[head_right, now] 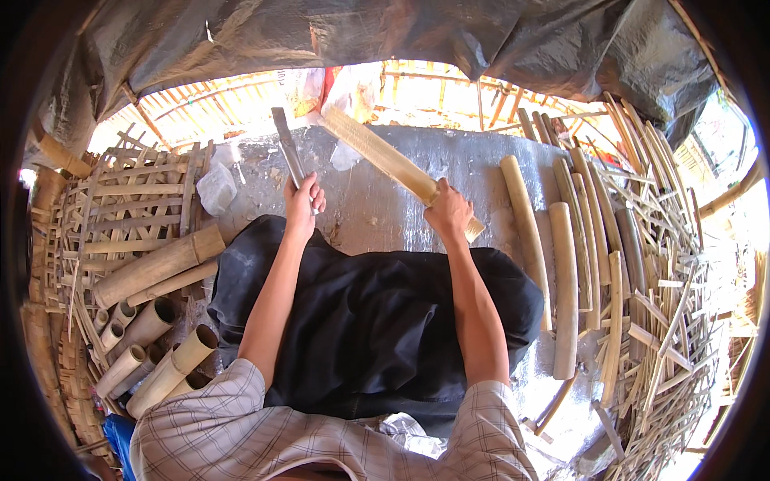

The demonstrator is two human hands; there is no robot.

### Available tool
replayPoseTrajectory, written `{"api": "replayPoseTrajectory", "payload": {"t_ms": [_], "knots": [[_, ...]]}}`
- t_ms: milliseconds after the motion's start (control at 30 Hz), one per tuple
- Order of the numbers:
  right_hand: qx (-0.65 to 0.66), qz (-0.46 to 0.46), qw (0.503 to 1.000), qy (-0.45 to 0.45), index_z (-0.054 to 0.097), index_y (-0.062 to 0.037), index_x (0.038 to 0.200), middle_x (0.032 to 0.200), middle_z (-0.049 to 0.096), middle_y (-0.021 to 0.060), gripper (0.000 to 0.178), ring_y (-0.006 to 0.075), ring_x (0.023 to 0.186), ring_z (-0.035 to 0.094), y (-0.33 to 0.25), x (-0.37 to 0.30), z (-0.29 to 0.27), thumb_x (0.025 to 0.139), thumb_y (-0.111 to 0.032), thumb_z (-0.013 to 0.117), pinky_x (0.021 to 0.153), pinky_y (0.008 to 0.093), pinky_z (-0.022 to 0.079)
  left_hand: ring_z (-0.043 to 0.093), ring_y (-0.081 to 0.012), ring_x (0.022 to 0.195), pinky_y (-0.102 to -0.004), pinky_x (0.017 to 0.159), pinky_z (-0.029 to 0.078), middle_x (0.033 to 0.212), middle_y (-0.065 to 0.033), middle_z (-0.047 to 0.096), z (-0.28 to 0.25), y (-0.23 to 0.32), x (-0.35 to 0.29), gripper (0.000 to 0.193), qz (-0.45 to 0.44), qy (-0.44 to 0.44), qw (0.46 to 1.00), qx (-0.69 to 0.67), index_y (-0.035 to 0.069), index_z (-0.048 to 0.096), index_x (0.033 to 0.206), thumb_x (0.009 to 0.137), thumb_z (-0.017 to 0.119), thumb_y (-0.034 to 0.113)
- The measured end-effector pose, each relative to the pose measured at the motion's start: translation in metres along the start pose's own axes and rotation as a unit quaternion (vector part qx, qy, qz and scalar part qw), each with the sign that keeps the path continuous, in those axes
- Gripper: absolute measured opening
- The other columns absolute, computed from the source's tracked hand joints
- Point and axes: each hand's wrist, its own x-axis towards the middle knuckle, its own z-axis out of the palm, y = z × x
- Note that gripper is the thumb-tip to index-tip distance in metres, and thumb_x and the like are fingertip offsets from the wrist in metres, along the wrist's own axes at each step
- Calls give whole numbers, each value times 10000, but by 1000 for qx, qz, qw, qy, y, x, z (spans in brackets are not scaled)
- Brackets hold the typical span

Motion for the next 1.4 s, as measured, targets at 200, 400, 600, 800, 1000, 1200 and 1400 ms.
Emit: {"api": "replayPoseTrajectory", "payload": {"t_ms": [200,400,600,800,1000,1200,1400], "knots": [[510,-24,845,-157,604,-14,1280,856,671,73,528,212,721,657,32,15,-3,759,-91,631,564,342,522,478,-133,477,-312,391,363,652,7,447,9,56,-22,144,-44,-83,992,-85,117,482,1011,952,613,107],[577,-159,699,-391,612,-59,1235,914,624,52,822,174,865,597,29,27,1,419,-5,696,721,320,492,380,-97,356,-253,307,300,631,7,428,53,185,-61,43,46,-250,967,30,75,514,1023,1009,553,87],[587,-200,587,-521,556,-18,1352,917,622,39,1006,164,879,583,25,11,2,383,-42,826,803,308,473,352,-62,334,-237,291,286,606,7,422,106,244,-102,168,8,-313,940,137,34,495,1093,1076,531,197],[565,-254,548,-562,482,-50,1471,1143,644,65,1025,173,1141,601,22,7,4,498,34,791,921,305,506,333,-50,333,-233,289,277,579,20,398,115,240,-113,242,-46,-328,929,166,20,489,1209,1088,508,229],[488,-250,634,-545,464,-47,1507,1445,575,89,1006,231,1409,464,15,11,13,594,-4,884,1197,384,338,339,-43,338,-232,290,276,575,34,389,112,241,-111,233,-34,-305,922,237,7,476,1103,1073,532,231],[227,-197,894,-332,503,-47,1455,1389,602,168,921,289,1226,610,58,41,-6,617,-30,887,1001,414,528,344,-38,344,-231,291,283,578,36,399,126,240,-113,239,-42,-299,921,247,16,467,1035,1066,549,239],[641,-189,739,-88,463,-20,1468,1374,599,121,640,255,1261,580,-14,-18,-185,898,-69,750,1084,429,465,359,-41,353,-237,298,298,568,34,404,132,234,-119,256,-43,-301,911,278,7,469,1025,1059,562,243]]}}
